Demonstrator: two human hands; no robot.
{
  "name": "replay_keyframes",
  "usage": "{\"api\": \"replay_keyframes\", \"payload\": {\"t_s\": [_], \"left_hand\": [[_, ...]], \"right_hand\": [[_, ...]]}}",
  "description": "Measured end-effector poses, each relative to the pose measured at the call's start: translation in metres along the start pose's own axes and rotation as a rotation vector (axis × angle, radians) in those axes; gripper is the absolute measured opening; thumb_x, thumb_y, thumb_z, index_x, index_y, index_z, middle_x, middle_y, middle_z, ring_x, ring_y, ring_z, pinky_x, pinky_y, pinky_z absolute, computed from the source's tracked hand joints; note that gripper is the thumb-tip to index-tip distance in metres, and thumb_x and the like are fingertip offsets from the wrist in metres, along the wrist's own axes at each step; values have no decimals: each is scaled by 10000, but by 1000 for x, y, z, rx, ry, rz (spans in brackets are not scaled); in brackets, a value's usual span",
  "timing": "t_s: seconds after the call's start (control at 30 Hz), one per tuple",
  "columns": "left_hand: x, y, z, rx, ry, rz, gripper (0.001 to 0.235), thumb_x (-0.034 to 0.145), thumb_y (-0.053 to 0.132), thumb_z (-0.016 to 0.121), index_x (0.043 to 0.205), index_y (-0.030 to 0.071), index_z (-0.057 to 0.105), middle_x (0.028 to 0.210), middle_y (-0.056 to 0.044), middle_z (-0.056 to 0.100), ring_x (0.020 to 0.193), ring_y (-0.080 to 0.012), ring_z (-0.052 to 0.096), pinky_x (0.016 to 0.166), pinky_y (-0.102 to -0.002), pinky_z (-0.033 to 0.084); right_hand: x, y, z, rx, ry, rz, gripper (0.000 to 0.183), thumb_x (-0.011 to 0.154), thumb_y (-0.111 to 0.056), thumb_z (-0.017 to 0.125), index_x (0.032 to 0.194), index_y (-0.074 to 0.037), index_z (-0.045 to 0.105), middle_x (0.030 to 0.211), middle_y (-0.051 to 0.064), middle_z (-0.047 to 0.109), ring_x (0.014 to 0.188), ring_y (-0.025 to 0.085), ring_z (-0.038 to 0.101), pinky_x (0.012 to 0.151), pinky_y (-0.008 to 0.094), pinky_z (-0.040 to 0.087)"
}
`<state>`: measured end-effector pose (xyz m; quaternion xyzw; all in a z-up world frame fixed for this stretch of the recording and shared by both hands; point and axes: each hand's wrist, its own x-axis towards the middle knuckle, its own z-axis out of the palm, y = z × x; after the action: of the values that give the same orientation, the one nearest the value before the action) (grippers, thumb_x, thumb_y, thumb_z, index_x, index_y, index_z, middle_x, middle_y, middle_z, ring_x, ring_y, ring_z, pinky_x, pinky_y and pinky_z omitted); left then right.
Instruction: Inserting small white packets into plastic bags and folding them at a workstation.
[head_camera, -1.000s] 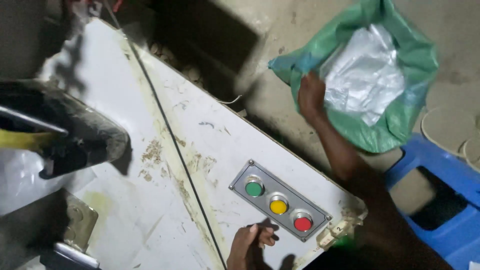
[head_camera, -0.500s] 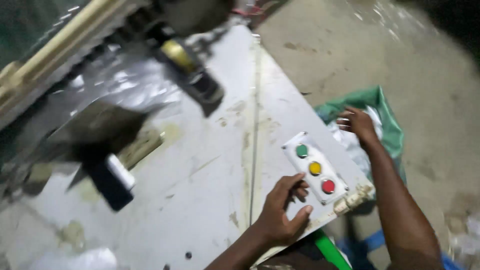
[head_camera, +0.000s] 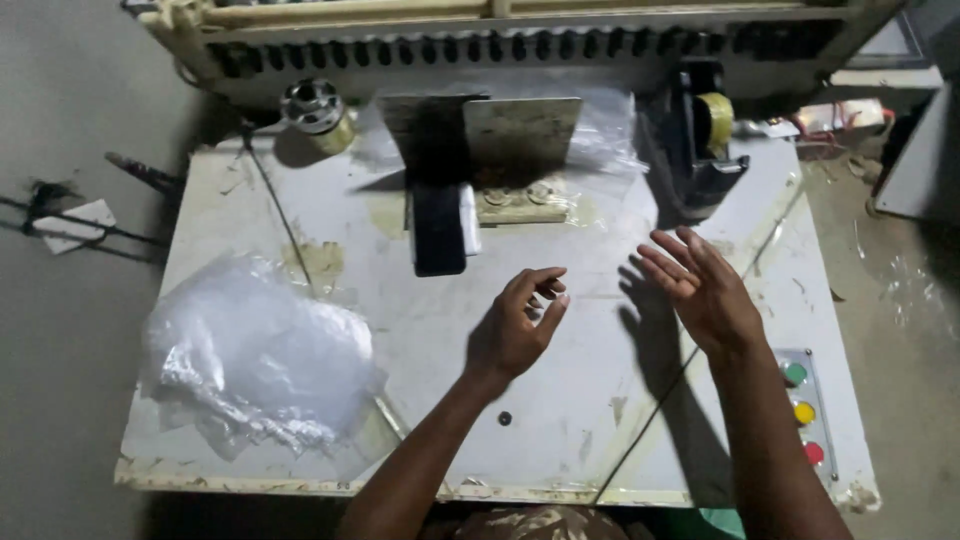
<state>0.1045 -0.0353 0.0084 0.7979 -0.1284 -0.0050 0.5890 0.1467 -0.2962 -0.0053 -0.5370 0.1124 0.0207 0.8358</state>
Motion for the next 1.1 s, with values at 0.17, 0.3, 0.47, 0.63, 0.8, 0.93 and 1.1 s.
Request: {"api": "replay_keyframes", "payload": {"t_s": [0.17,0.3,0.47,0.63,0.8,0.93,1.1], "left_hand": [[1,-21,-24,44,41,-184,411,1000,309,647,1378,153,604,1066,-58,726,967,-237,720,774,-367,609],[6,-21,-26,3,-6,-150,418,994,271,638,1383,123,602,1049,-76,731,956,-243,729,772,-371,606],[9,-21,-27,38,-25,-105,425,975,224,650,1373,87,598,1001,-102,730,915,-274,734,739,-388,617],[12,-23,-27,59,-24,-79,425,968,215,638,1370,84,604,987,-85,726,907,-246,725,703,-349,631],[13,-17,-27,79,-60,-78,429,969,215,629,1370,67,596,977,-98,721,904,-252,721,692,-337,640],[9,-17,-26,114,-60,-55,408,974,194,639,1360,65,608,961,-95,721,881,-243,719,681,-338,643],[6,-16,-25,113,-63,-40,395,981,180,637,1355,54,616,952,-103,719,870,-239,717,700,-340,639]], "right_hand": [[139,53,14,617,-61,209,1313,941,-542,832,1602,22,-154,1697,299,-25,1588,448,-10,1286,583,46],[188,35,69,784,18,256,1263,785,-480,938,1592,64,133,1610,324,237,1519,498,242,1251,626,163],[183,6,108,901,57,235,870,704,-278,948,1366,87,518,1382,331,545,1283,540,556,1156,698,392],[194,53,76,633,15,136,904,770,-539,905,1390,2,531,1395,244,520,1346,443,517,1204,625,341],[135,41,125,537,-1,13,1292,895,-597,782,1601,-30,-140,1668,282,-92,1588,413,18,1322,498,109],[138,46,121,586,15,-23,1226,935,-569,729,1593,-47,-165,1660,288,-93,1592,417,-2,1316,524,84],[141,55,114,606,8,-49,1140,973,-529,724,1588,-7,-81,1630,297,6,1580,425,100,1301,509,165]]}}
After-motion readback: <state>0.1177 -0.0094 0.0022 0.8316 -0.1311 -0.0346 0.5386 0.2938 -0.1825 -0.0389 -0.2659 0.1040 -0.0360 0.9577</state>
